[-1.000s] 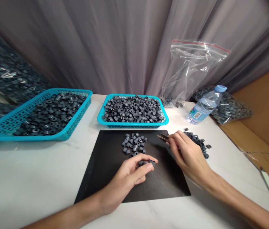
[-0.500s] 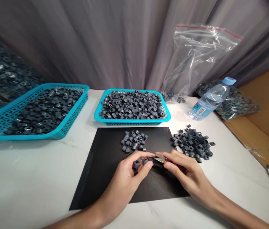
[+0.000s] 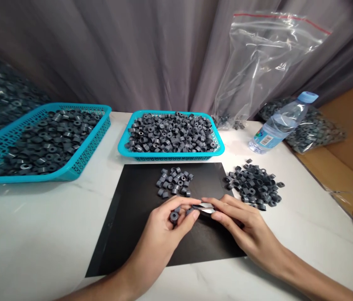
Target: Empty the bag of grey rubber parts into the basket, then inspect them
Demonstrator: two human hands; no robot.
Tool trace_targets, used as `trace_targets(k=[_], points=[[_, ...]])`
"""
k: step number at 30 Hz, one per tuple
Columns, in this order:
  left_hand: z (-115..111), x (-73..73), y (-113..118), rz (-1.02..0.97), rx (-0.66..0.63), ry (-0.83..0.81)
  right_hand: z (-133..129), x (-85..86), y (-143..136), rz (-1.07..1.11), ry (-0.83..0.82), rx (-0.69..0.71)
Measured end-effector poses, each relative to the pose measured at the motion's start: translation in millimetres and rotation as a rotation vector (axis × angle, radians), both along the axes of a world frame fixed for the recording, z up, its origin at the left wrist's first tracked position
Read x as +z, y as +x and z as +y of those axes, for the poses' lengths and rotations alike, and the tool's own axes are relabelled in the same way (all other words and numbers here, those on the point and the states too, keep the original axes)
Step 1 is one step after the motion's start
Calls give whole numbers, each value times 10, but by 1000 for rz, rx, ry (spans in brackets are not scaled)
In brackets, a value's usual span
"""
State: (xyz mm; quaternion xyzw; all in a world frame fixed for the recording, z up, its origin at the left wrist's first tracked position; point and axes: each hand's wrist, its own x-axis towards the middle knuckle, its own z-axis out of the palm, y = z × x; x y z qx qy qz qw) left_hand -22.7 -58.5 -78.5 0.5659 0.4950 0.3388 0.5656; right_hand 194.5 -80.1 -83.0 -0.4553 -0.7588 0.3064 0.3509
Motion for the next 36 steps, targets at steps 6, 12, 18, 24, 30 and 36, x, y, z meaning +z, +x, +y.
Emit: trace_targets(k=[6, 12, 18, 24, 30, 36], points=[[-3, 47, 22, 77, 46, 41, -28, -4, -18, -33, 59, -6], [1, 72, 28, 98, 52, 87, -30, -12, -45, -106, 164, -19], [0, 76, 34, 86, 39, 134, -25, -35, -47, -140, 195, -22], [-4, 100, 27, 63, 42, 150, -15, -46, -39, -150, 207, -17], [3, 88, 27, 69, 28, 174, -12, -50, -33, -160, 216, -8], [2, 58, 8, 63, 9, 180, -5, -53, -28, -163, 212, -2]])
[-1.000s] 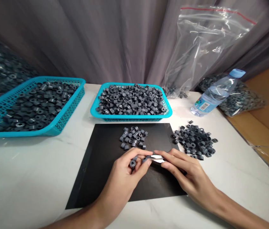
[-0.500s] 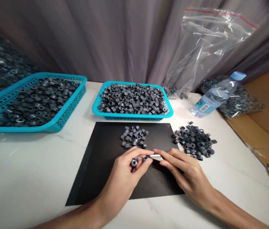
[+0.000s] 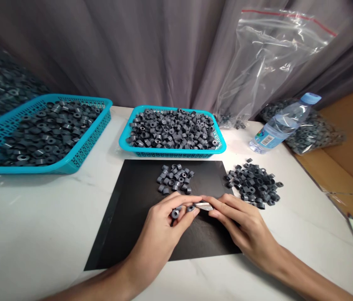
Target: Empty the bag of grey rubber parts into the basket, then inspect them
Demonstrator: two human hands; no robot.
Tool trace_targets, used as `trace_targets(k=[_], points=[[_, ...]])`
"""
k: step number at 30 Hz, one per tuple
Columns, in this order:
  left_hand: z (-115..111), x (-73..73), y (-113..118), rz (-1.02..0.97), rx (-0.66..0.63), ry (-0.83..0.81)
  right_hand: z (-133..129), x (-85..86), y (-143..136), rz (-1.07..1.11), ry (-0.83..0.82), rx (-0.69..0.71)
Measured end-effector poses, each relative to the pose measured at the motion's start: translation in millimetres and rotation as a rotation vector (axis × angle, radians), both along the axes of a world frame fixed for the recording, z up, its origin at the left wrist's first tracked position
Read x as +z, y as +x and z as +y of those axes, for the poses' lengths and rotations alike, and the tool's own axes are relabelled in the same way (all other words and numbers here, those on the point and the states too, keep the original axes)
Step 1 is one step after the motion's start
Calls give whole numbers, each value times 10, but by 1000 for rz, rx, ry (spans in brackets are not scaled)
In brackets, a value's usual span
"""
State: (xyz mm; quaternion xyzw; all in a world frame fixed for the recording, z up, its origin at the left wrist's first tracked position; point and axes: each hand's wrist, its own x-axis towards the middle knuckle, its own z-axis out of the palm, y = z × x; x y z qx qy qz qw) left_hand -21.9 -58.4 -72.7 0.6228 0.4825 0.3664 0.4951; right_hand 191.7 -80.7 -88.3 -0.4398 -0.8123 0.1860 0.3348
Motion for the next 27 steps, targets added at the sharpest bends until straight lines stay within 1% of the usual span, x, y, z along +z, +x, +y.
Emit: trace_targets(k=[14, 20, 27], points=[[-10, -14, -20, 8, -42, -8, 15, -16, 36, 44, -22, 20], [-34, -79, -23, -3, 22, -68, 22, -21, 39, 80, -37, 26], [-19, -100, -26, 35, 21, -91, 22, 3, 25, 97, -29, 28]])
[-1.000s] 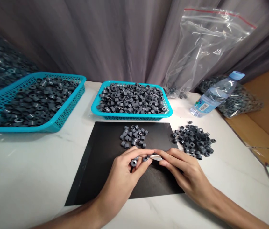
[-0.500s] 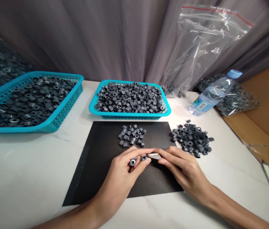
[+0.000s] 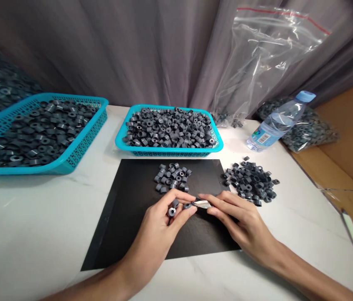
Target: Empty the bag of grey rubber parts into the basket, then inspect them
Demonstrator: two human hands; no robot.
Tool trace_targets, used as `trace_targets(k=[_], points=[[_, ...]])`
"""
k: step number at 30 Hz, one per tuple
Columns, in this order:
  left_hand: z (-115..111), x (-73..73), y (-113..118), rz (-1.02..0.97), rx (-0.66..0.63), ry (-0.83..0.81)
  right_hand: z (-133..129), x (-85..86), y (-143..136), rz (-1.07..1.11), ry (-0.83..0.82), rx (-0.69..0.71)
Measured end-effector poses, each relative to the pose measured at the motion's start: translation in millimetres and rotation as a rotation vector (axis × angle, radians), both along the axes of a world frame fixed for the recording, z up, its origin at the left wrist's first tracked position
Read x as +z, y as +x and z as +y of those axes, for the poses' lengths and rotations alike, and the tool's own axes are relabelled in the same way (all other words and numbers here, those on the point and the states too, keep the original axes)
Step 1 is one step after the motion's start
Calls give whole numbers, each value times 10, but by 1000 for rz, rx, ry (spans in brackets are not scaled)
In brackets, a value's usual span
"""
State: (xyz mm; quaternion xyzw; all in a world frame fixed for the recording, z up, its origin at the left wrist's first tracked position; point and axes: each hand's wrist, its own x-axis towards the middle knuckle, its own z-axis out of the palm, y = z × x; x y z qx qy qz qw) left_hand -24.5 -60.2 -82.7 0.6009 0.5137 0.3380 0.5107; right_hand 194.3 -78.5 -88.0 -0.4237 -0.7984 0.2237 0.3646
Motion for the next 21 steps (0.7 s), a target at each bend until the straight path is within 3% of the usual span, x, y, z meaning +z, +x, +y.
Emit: trace_targets(k=[21], points=[[2, 71, 22, 41, -4, 15, -2, 12, 2, -20, 19, 5]])
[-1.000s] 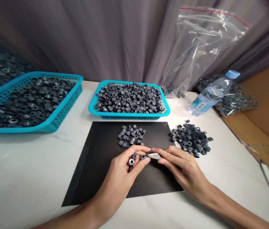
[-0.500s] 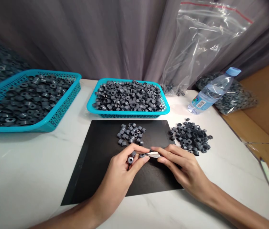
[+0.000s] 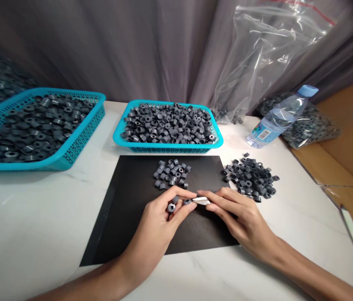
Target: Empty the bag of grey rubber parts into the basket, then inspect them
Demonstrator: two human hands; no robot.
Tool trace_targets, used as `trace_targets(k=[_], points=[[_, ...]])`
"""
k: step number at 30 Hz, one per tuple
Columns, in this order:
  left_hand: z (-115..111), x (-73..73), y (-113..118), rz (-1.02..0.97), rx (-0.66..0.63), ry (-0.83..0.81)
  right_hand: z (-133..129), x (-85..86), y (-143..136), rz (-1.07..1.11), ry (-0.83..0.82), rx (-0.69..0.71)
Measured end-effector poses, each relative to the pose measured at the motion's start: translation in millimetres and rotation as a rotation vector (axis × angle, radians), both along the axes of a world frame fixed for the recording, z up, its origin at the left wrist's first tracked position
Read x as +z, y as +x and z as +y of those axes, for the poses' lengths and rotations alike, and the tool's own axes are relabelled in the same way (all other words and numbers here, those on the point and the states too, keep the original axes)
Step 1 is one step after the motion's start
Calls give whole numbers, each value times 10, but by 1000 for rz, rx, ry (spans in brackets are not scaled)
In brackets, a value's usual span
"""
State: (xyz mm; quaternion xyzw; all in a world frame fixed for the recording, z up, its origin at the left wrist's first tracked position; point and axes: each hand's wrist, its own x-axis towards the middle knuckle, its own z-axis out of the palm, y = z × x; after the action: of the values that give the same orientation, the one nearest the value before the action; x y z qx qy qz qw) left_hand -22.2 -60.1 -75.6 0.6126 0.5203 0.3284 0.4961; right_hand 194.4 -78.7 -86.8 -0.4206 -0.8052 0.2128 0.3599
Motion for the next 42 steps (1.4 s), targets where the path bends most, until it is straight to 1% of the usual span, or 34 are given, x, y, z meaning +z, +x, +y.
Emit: trace_targets(k=[7, 15, 22, 26, 29, 42], points=[[-3, -15, 4, 7, 5, 5, -8, -4, 5, -6, -5, -4], [3, 25, 12, 11, 0, 4, -7, -7, 9, -4, -10, -6], [3, 2, 10, -7, 4, -11, -13, 5, -4, -19, -10, -14], [2, 12, 10, -16, 0, -18, -27, 3, 0, -33, 7, -56], [3, 26, 12, -10, 6, -16, -30, -5, 9, -5, -12, -79], [5, 15, 11, 2, 14, -17, -20, 14, -1, 7, -45, -41]])
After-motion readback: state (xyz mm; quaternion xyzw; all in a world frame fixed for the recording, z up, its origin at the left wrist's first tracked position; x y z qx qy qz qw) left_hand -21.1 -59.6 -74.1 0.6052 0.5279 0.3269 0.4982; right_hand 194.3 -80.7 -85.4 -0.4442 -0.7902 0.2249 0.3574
